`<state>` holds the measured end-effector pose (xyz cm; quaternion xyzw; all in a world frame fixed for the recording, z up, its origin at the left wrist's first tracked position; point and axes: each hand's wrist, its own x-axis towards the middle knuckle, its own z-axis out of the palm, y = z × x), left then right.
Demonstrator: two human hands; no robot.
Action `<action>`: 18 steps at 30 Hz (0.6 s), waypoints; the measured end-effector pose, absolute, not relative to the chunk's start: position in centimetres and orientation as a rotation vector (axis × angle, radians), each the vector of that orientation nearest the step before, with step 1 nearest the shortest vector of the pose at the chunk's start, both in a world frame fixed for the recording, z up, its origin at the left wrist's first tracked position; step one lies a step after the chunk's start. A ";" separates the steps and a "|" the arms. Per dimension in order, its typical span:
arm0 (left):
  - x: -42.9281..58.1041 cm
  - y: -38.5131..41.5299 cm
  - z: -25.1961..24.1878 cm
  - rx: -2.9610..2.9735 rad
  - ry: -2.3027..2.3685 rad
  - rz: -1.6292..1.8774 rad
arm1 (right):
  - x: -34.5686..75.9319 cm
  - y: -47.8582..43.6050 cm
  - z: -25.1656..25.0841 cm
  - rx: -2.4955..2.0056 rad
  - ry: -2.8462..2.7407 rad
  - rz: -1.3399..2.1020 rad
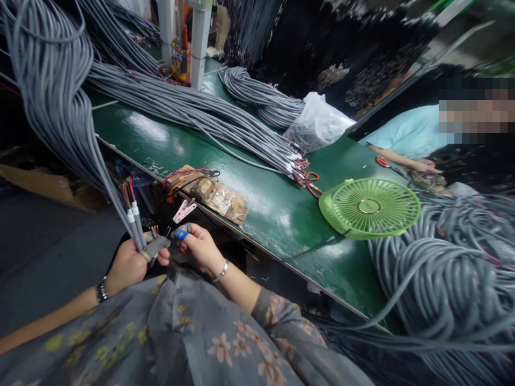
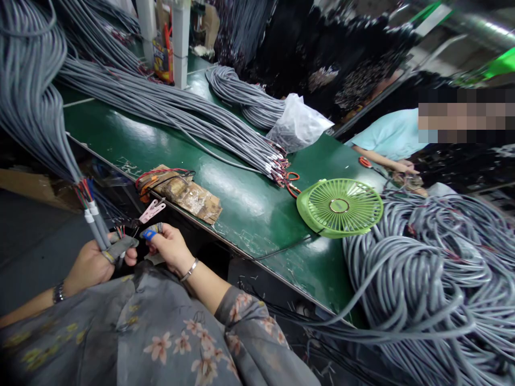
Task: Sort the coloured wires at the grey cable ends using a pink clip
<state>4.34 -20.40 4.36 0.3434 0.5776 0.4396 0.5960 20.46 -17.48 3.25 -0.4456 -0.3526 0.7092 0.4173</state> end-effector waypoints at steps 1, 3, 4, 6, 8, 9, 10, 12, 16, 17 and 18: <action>4.4 -20.4 4.6 0.806 1.326 1.025 | 20.4 -17.4 3.5 -1.116 -0.880 1.794; 4.6 -20.4 4.8 0.841 1.301 1.016 | 20.2 -17.3 3.9 -1.112 -0.884 1.815; 4.6 -20.4 4.8 0.861 1.297 1.006 | 20.1 -17.2 4.0 -1.111 -0.887 1.820; 4.5 -20.5 4.5 0.885 1.298 1.008 | 19.8 -17.2 4.0 -1.111 -0.887 1.808; 4.5 -20.5 4.5 0.866 1.301 1.042 | 19.7 -17.4 3.8 -1.117 -0.880 1.776; 4.6 -20.6 4.6 0.832 1.308 1.071 | 19.8 -17.5 3.6 -1.121 -0.872 1.752; 4.7 -20.6 4.9 0.787 1.318 1.102 | 19.9 -17.5 3.5 -1.125 -0.856 1.723; 4.9 -20.7 5.9 0.687 1.333 1.153 | 20.4 -17.5 3.2 -1.128 -0.797 1.663; 5.4 -20.3 8.1 0.569 1.272 1.191 | 21.4 -16.7 3.2 -1.070 -0.661 1.685; 5.5 -20.2 8.5 0.560 1.247 1.179 | 21.5 -16.4 3.3 -1.051 -0.646 1.723; 5.6 -20.0 8.8 0.555 1.226 1.165 | 21.5 -16.0 3.5 -1.036 -0.640 1.763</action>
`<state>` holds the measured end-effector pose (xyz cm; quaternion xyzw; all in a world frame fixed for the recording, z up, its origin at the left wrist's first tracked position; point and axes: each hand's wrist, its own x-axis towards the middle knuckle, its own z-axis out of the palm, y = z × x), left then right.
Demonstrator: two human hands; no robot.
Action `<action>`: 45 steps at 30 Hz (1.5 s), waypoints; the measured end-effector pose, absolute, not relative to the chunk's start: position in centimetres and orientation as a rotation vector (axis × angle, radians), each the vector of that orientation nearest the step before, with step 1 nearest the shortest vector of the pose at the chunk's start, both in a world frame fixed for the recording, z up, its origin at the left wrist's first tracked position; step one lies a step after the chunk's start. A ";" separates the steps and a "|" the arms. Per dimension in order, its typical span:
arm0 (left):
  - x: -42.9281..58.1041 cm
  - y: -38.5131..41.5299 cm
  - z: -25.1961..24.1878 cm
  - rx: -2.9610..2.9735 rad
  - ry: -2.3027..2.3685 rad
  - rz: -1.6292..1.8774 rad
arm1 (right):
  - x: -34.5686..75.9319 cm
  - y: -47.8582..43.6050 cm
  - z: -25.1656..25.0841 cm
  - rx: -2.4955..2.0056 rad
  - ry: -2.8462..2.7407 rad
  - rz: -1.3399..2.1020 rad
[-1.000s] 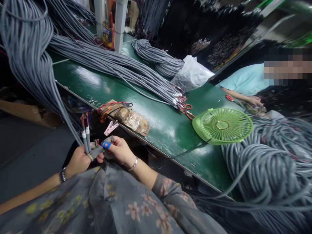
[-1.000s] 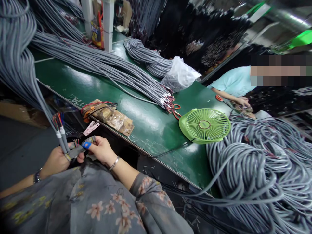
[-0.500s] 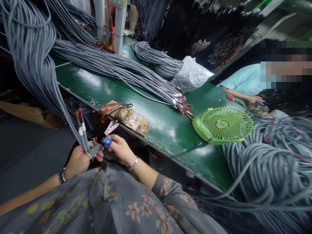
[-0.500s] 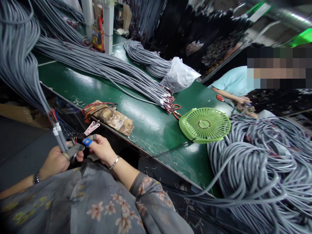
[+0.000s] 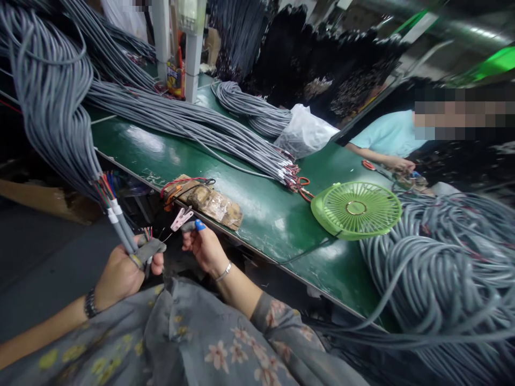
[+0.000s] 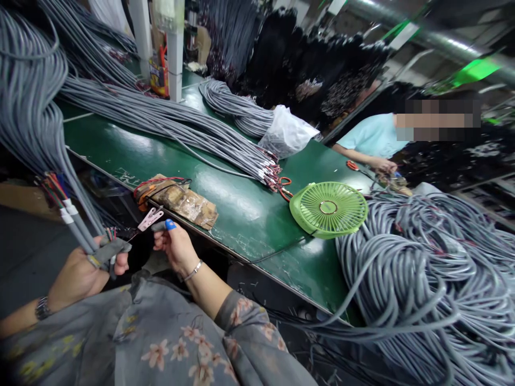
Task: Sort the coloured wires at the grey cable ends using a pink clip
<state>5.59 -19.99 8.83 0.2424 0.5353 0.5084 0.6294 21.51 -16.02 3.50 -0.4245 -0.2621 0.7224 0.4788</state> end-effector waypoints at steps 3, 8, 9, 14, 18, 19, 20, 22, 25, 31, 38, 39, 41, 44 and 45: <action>6.1 -19.4 9.1 0.558 1.183 1.134 | 21.1 -14.9 4.2 -1.001 -0.656 1.867; 6.7 -18.8 8.8 0.564 1.176 1.143 | 20.1 -13.8 4.8 -0.933 -0.589 1.926; 6.7 -18.8 8.6 0.566 1.180 1.141 | 20.0 -13.8 4.8 -0.931 -0.561 1.922; 6.5 -19.0 7.8 0.616 1.180 1.115 | 19.4 -13.8 4.6 -0.971 -0.484 1.795; 6.5 -19.0 7.5 0.651 1.174 1.092 | 18.9 -13.9 4.8 -0.979 -0.459 1.765; 6.5 -19.0 7.5 0.654 1.174 1.089 | 18.9 -13.9 4.9 -0.982 -0.444 1.769; 6.5 -19.0 7.5 0.655 1.173 1.087 | 18.9 -13.9 5.0 -0.983 -0.430 1.776; 6.5 -19.0 7.6 0.652 1.173 1.090 | 18.9 -13.9 5.1 -0.988 -0.422 1.801; 6.4 -19.2 7.9 0.655 1.181 1.099 | 19.2 -13.9 5.0 -0.995 -0.436 1.852; 6.2 -19.9 8.2 0.695 1.196 1.128 | 20.2 -14.3 4.6 -0.926 -0.476 1.974; 6.7 -19.5 8.4 0.665 1.212 1.237 | 20.3 -14.2 4.7 -0.916 -0.586 1.891; 6.7 -19.4 8.5 0.651 1.212 1.244 | 20.3 -14.2 4.7 -0.916 -0.576 1.891; 6.8 -19.2 8.6 0.626 1.214 1.256 | 20.2 -14.2 4.7 -0.920 -0.555 1.897; 6.7 -19.1 8.5 0.620 1.221 1.258 | 20.1 -14.3 4.8 -0.930 -0.508 1.891; 6.7 -19.1 8.4 0.625 1.223 1.254 | 20.0 -14.3 4.8 -0.931 -0.494 1.883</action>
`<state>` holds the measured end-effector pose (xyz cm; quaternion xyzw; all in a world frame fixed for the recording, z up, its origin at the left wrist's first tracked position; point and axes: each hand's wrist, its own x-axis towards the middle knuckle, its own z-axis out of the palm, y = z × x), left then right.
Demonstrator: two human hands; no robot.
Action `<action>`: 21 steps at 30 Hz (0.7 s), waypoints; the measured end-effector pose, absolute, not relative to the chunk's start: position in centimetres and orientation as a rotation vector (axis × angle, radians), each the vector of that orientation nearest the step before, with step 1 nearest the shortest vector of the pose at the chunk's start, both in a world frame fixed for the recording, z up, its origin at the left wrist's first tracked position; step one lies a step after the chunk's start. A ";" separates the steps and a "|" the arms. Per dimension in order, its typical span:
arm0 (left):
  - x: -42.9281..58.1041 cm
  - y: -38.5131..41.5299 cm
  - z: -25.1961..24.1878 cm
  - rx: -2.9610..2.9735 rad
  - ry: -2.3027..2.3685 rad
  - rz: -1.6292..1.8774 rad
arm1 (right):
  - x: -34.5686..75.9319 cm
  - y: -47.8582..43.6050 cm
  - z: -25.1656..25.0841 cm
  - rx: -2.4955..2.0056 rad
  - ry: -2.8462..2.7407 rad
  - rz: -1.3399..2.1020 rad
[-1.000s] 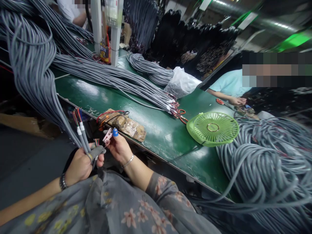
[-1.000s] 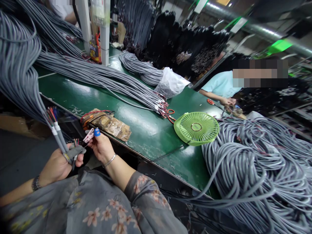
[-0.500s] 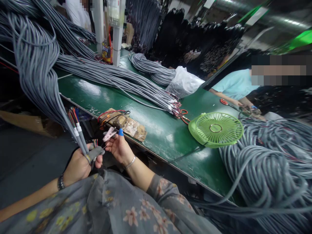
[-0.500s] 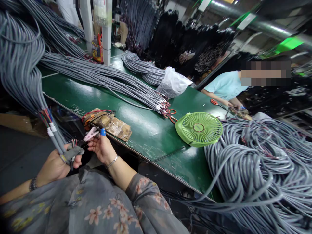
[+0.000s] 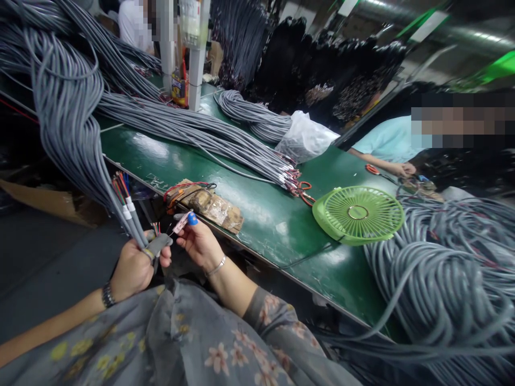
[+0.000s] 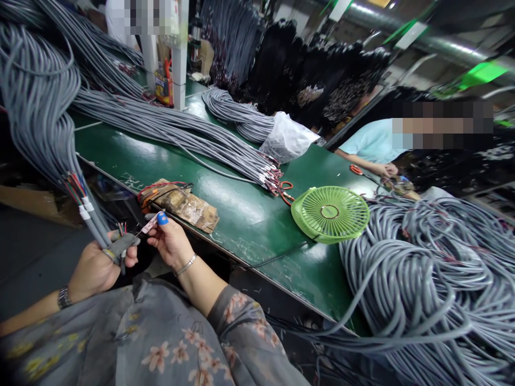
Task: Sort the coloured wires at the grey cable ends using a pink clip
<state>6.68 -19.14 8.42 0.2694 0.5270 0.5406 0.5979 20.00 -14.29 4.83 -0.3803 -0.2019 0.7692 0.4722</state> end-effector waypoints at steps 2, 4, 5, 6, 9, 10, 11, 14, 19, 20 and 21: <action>6.6 -19.2 8.2 0.636 1.230 1.249 | 19.9 -14.3 4.8 -0.927 -0.490 1.860; 6.5 -19.2 7.9 0.633 1.243 1.254 | 19.8 -14.3 4.7 -0.921 -0.511 1.840; 6.5 -19.2 7.8 0.627 1.250 1.256 | 19.8 -14.3 4.7 -0.921 -0.521 1.833; 6.5 -19.1 7.8 0.618 1.257 1.255 | 19.7 -14.4 4.7 -0.922 -0.526 1.830; 6.6 -19.0 7.7 0.597 1.273 1.234 | 19.7 -14.4 4.8 -0.920 -0.512 1.828; 6.7 -19.0 7.7 0.591 1.274 1.225 | 19.7 -14.4 4.8 -0.915 -0.504 1.829; 6.7 -18.9 7.7 0.585 1.274 1.222 | 19.7 -14.5 4.9 -0.909 -0.495 1.833; 6.7 -18.9 7.7 0.583 1.260 1.230 | 19.8 -14.6 4.9 -0.895 -0.456 1.865; 6.3 -19.3 7.3 0.612 1.243 1.239 | 20.1 -14.9 4.3 -0.890 -0.399 1.968; 6.2 -19.4 7.1 0.625 1.239 1.229 | 20.2 -15.0 4.2 -0.893 -0.388 1.976; 6.0 -19.5 6.9 0.638 1.237 1.213 | 20.3 -15.1 4.1 -0.899 -0.378 1.978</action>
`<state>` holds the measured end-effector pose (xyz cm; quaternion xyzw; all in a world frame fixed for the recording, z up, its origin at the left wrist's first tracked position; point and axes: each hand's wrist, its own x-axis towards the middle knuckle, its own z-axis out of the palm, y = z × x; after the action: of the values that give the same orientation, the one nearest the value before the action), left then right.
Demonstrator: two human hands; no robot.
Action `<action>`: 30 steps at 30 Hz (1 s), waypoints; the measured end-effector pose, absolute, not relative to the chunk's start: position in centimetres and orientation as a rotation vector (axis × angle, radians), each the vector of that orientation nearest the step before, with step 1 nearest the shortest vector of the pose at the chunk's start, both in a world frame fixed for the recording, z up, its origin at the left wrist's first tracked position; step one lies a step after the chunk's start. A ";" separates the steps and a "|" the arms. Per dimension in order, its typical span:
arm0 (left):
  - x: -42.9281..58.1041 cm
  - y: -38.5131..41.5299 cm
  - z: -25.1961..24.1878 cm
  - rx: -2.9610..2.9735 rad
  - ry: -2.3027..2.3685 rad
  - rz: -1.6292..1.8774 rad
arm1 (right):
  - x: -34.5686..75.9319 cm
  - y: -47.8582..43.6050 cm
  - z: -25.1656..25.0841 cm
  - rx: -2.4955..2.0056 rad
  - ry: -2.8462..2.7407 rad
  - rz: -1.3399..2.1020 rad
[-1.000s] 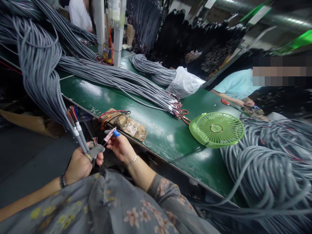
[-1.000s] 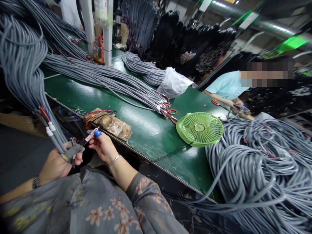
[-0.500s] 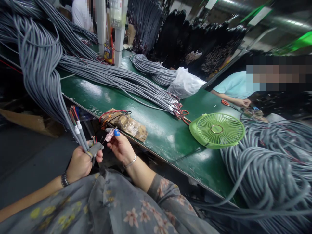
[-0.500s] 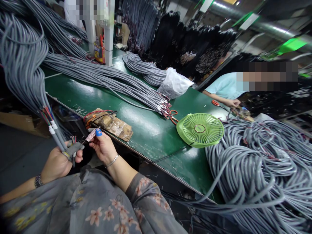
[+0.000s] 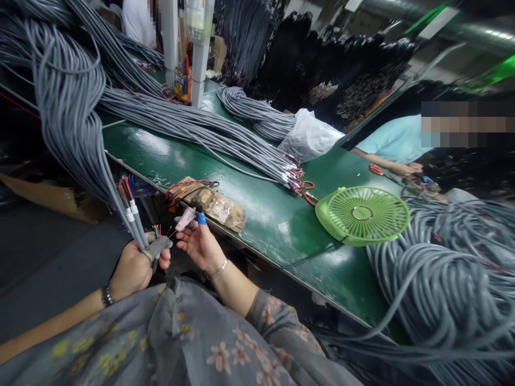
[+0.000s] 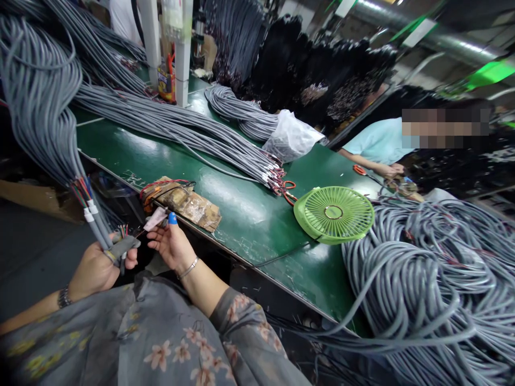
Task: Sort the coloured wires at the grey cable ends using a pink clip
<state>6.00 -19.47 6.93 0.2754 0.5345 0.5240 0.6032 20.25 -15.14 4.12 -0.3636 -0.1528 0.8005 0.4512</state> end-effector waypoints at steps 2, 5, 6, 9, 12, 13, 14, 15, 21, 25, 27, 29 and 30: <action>5.6 -19.6 6.4 0.654 1.238 1.171 | 20.5 -15.3 3.9 -0.926 -0.365 1.969; 5.1 -19.7 5.3 0.684 1.238 1.130 | 20.9 -15.6 3.4 -0.975 -0.410 1.931; 4.9 -19.7 4.9 0.708 1.235 1.133 | 21.1 -15.7 3.2 -0.985 -0.444 1.908; 4.6 -19.9 3.8 0.856 1.237 1.080 | 21.9 -16.5 2.3 -0.995 -0.589 1.807; 4.7 -20.5 3.1 1.068 1.213 0.832 | 23.1 -18.0 1.7 -1.041 -0.827 1.664; 4.9 -20.7 2.9 1.139 1.183 0.738 | 23.5 -18.6 1.7 -1.054 -0.937 1.615; 5.1 -21.0 2.7 1.205 1.145 0.659 | 24.0 -19.1 1.7 -1.052 -1.052 1.578; 5.3 -21.2 2.5 1.270 1.109 0.604 | 24.4 -19.7 1.8 -1.036 -1.161 1.552; 5.5 -21.6 1.7 1.525 1.029 0.530 | 25.2 -21.6 2.9 -1.021 -1.564 1.271; 4.7 -21.9 2.3 1.499 0.876 0.588 | 24.7 -21.3 3.7 -1.049 -1.617 1.220; 4.3 -21.9 2.9 1.449 0.846 0.679 | 24.4 -20.9 4.0 -1.045 -1.642 1.260; 4.0 -21.8 3.4 1.377 0.899 0.800 | 23.9 -20.4 4.2 -1.018 -1.700 1.283; 3.9 -21.8 3.7 1.339 0.942 0.854 | 23.6 -20.2 4.3 -0.996 -1.733 1.297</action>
<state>3.88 -21.78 3.69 0.5784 0.4070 0.3688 0.6032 23.65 -20.16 4.26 -0.3884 -0.6755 0.5056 0.3705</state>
